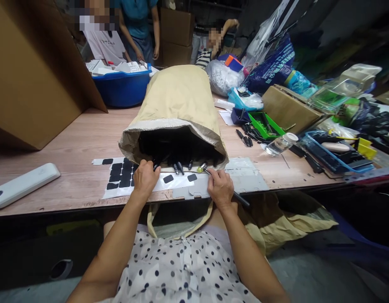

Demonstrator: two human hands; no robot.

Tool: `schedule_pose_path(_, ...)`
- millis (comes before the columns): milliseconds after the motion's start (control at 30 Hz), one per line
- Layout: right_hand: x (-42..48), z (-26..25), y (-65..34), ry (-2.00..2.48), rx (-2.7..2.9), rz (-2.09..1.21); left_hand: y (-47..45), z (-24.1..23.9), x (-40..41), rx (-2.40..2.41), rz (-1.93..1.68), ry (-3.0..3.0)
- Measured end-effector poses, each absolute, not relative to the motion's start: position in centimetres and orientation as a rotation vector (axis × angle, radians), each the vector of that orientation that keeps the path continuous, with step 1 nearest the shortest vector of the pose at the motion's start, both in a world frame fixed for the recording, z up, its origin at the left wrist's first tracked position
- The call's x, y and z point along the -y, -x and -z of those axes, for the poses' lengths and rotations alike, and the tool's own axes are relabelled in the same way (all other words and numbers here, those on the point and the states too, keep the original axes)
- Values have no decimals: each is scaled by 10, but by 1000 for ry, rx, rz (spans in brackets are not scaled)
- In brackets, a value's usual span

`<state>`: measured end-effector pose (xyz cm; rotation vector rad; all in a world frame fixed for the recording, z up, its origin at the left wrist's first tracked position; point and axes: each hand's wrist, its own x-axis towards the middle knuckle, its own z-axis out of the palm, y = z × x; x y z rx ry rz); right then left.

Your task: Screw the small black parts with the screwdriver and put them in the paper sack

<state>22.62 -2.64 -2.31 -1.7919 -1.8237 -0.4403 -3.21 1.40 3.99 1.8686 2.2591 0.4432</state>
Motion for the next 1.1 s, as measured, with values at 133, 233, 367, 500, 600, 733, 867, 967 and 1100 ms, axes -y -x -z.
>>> schedule_pose_path(133,26,22,-224,1812,1827,454,36,-44,-2,-2283,-398,-1833)
schedule_pose_path(233,26,22,-224,1831,1839,459,37,-42,17,-2225,-598,-1859)
schedule_pose_path(367,26,21,-224,1839,1839,474,21,-31,28,-1781,-736,-2022)
schedule_pose_path(500,27,21,-223,1826,1834,491,1,-17,23,-1604,-705,-2039)
schedule_pose_path(600,26,21,-223,1829,1831,473,-3,-11,18,-1627,-722,-2010)
schedule_pose_path(733,24,19,-226,1846,1827,408,0,-7,16,-1585,-762,-2028)
schedule_pose_path(867,28,13,-228,1794,1819,260,0,-6,16,-1564,-771,-2037)
schedule_pose_path(967,38,5,-221,1682,1756,111,-1,-7,15,-1568,-756,-2022)
schedule_pose_path(1100,57,-3,-202,1544,1771,-141,-2,-8,15,-1569,-748,-2006)
